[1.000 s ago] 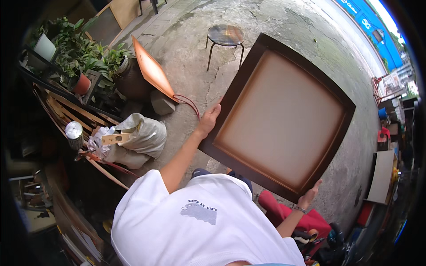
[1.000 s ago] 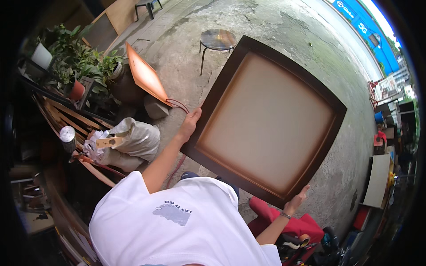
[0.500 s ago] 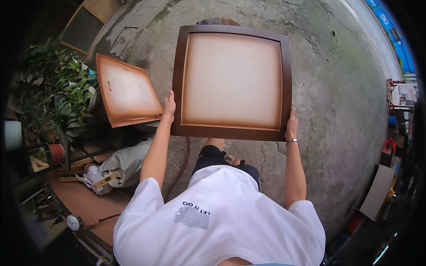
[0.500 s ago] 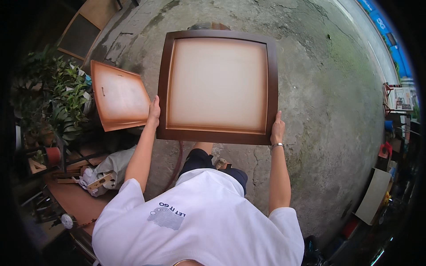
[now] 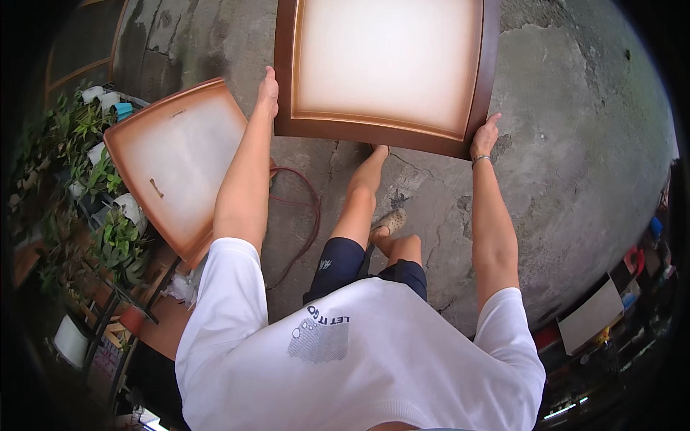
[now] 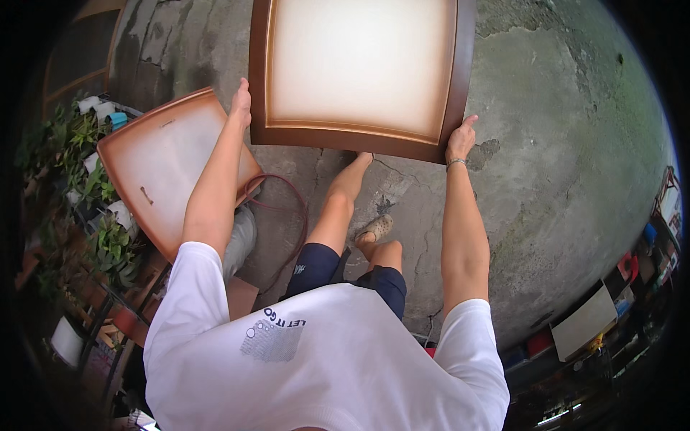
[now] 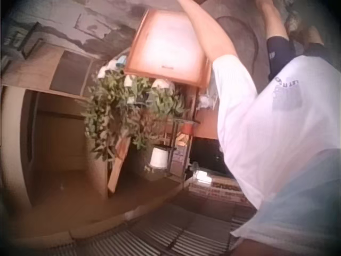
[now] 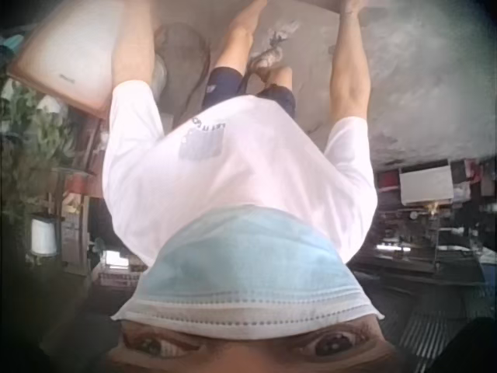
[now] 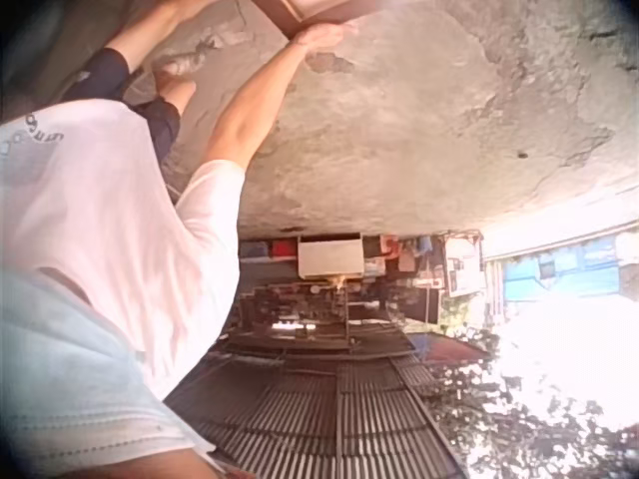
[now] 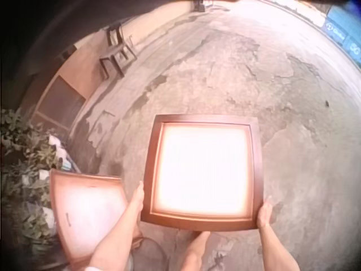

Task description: The person wipes a wooden frame with a cloth, then uses a spray gun to apply a finish to two wooden frames placed on the ground. The person moves around the frames to ensure even coverage.

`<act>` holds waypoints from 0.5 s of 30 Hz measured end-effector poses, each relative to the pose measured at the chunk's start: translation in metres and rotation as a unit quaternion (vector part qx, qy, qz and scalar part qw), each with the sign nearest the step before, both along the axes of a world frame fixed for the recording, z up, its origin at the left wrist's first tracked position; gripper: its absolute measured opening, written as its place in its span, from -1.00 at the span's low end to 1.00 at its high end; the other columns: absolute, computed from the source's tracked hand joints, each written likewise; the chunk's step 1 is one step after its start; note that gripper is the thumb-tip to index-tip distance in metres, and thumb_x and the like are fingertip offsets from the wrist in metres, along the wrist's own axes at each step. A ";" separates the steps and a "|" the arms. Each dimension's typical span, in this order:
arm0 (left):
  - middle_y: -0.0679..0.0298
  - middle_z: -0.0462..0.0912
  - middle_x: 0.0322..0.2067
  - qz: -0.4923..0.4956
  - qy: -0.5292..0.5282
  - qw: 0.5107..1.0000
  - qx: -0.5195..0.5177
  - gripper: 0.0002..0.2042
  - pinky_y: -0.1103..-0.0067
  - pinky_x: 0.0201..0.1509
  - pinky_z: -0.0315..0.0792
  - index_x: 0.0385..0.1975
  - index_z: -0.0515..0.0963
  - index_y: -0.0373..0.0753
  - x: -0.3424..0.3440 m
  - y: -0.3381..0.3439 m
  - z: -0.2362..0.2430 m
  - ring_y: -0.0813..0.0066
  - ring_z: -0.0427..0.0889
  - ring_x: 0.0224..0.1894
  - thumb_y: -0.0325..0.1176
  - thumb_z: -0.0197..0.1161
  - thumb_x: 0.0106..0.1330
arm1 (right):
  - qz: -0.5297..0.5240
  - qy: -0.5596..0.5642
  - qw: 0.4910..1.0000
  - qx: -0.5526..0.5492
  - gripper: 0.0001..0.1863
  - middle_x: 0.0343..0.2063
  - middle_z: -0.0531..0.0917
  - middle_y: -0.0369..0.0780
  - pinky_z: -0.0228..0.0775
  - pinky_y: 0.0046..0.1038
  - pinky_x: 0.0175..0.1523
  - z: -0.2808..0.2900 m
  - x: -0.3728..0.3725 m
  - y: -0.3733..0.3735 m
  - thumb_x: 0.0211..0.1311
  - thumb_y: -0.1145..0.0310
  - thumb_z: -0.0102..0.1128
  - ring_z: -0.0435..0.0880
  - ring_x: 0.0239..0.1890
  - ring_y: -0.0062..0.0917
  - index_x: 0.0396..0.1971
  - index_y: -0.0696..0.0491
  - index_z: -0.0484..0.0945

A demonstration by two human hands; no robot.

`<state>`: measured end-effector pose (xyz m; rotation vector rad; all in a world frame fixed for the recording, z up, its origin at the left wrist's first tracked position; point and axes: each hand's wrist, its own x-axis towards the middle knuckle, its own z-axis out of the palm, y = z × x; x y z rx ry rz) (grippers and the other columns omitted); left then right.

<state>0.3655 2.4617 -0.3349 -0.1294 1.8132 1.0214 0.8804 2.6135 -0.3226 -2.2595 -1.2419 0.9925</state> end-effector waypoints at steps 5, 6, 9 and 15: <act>0.04 0.49 0.28 0.020 -0.001 0.999 -0.031 -0.30 0.40 0.37 0.34 0.32 0.36 -0.42 -0.001 0.044 -0.017 0.26 0.46 0.31 0.17 -0.21 0.59 | 0.017 -0.053 0.998 -0.020 0.10 -0.33 0.64 0.33 0.24 0.08 0.04 -0.021 -0.012 0.022 0.47 -0.40 -0.59 0.58 -0.18 0.20 -0.40 0.49 0.57; 0.03 0.48 0.29 0.028 0.018 0.999 -0.037 -0.30 0.41 0.38 0.31 0.32 0.36 -0.43 -0.003 0.043 -0.017 0.26 0.45 0.32 0.17 -0.21 0.59 | 0.020 -0.051 0.998 -0.022 0.10 -0.33 0.64 0.33 0.25 0.08 0.05 -0.020 -0.020 0.022 0.47 -0.40 -0.58 0.59 -0.16 0.22 -0.39 0.49 0.57; 0.02 0.45 0.31 0.033 0.082 0.994 -0.060 -0.30 0.42 0.42 0.25 0.33 0.36 -0.43 -0.011 0.031 -0.010 0.26 0.40 0.36 0.16 -0.21 0.59 | 0.027 -0.032 0.998 -0.052 0.07 -0.18 0.64 0.33 0.27 0.04 0.11 -0.025 -0.030 0.018 0.48 -0.39 -0.57 0.57 -0.05 0.21 -0.25 0.46 0.59; -0.14 0.37 0.35 -0.100 0.414 0.905 -0.017 -0.37 0.35 0.51 0.13 0.29 0.39 -0.44 0.080 0.037 0.048 0.00 0.28 0.44 0.06 -0.22 0.60 | 0.110 -0.085 0.990 0.037 -0.21 -0.11 0.65 0.10 0.33 -0.07 0.17 -0.023 0.016 0.017 0.56 -0.21 -0.34 0.60 -0.05 -0.02 -0.08 0.30 0.60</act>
